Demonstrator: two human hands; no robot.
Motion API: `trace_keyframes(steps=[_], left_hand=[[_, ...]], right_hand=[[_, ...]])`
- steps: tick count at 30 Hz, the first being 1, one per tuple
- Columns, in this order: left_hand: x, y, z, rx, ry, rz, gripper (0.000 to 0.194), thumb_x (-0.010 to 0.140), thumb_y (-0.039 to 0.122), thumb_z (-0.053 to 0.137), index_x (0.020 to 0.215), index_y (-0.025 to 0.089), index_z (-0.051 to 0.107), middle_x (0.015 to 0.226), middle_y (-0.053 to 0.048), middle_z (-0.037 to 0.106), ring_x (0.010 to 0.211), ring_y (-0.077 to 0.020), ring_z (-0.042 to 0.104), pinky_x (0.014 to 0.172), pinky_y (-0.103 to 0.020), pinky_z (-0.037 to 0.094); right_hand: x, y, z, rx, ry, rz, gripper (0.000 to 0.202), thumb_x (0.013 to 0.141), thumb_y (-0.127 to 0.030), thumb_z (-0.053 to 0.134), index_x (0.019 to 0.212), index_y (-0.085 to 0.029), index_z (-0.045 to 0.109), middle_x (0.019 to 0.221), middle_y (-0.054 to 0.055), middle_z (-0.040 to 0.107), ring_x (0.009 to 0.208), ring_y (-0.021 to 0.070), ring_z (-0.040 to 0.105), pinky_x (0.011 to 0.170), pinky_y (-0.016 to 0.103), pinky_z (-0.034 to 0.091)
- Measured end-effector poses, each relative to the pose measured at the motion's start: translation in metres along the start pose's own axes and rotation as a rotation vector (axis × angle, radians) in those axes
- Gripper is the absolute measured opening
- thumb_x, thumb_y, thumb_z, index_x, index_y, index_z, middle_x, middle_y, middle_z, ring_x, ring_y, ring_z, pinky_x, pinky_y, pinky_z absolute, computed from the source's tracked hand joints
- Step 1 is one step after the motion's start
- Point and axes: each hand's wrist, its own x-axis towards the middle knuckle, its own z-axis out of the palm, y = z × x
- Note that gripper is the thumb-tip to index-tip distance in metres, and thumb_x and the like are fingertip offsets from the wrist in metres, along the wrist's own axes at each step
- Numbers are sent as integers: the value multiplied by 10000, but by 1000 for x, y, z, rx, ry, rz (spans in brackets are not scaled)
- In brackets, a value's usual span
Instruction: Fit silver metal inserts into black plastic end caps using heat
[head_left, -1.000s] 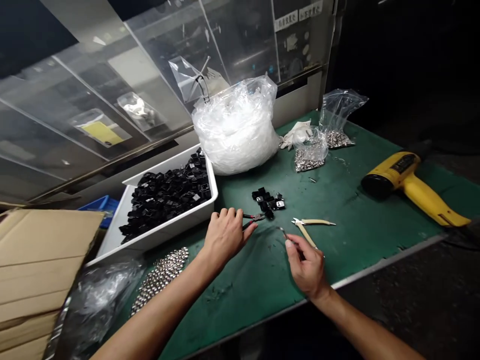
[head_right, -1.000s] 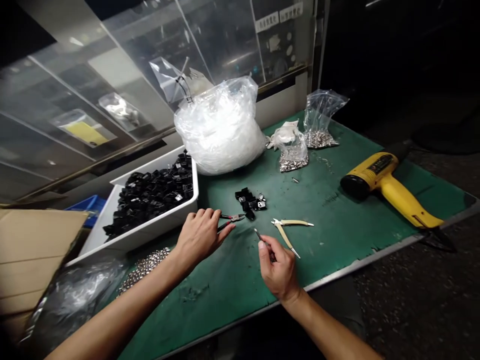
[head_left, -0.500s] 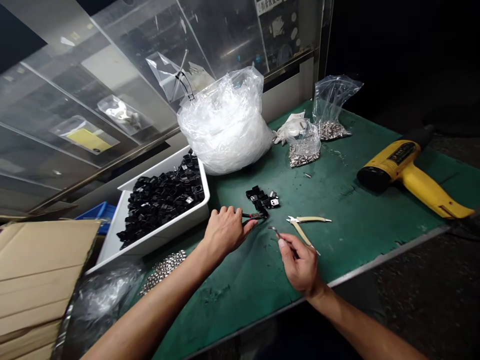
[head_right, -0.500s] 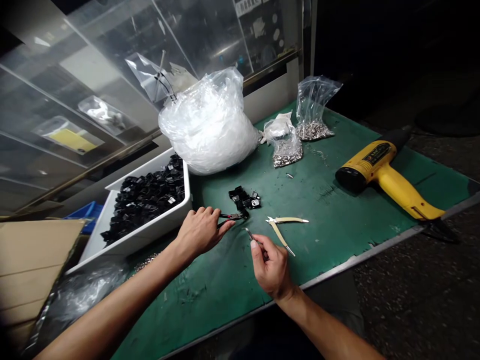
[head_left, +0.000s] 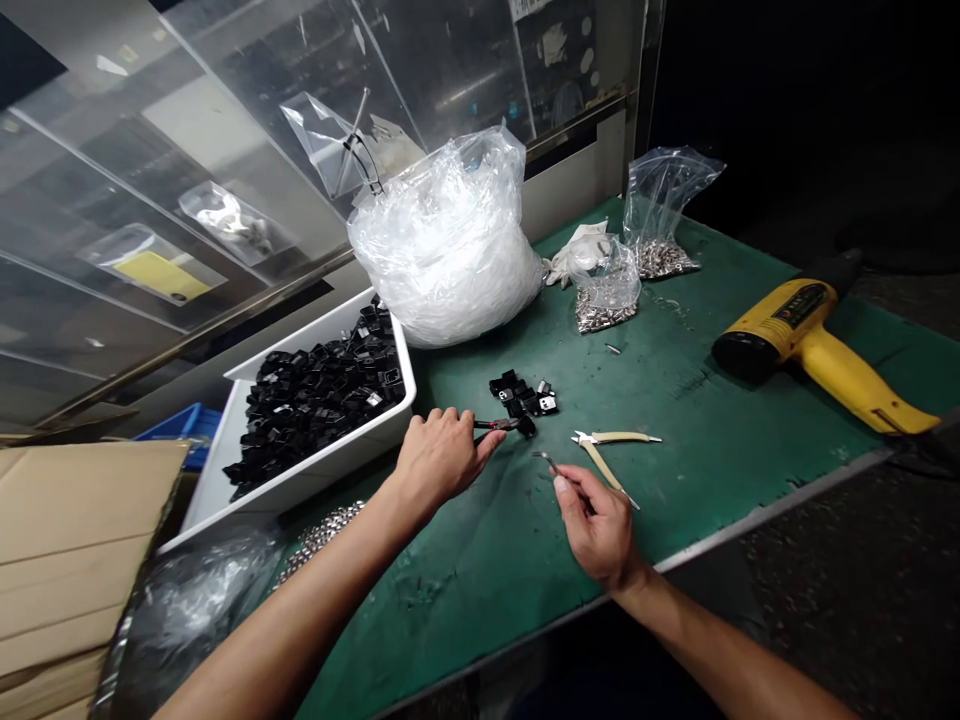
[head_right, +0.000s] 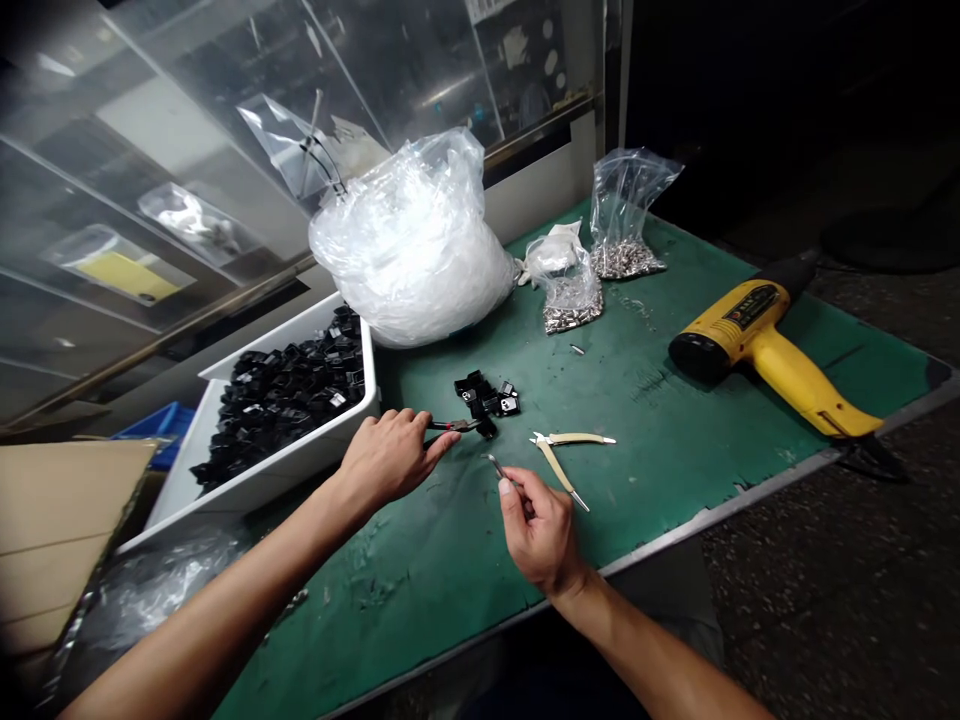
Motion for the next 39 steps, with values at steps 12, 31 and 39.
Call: trace_keyframes(steps=[12, 31, 39], left_hand=[[6, 0, 2, 1, -32, 61, 730, 990, 701, 233, 1004, 145, 707, 992, -182, 736, 965, -384, 688, 776, -451, 463], [10, -6, 0, -44, -126, 36, 804, 976, 724, 181, 1014, 137, 728, 1009, -201, 750, 990, -396, 704, 800, -462, 497], [9, 1, -3, -39, -133, 52, 802, 974, 724, 193, 1040, 133, 730, 1033, -212, 749, 994, -394, 702, 807, -467, 496]], right_hand=[[0, 3, 2, 5, 35, -24, 196, 1002, -252, 561, 1074, -176, 726, 890, 67, 792, 667, 151, 717, 571, 216, 515], [-1, 4, 2, 3, 32, -24, 187, 997, -246, 570, 1069, -178, 729, 804, 37, 773, 594, 132, 672, 561, 213, 500], [0, 3, 2, 13, 22, -20, 190, 998, -247, 567, 1070, -176, 728, 826, 39, 779, 619, 133, 691, 570, 209, 510]])
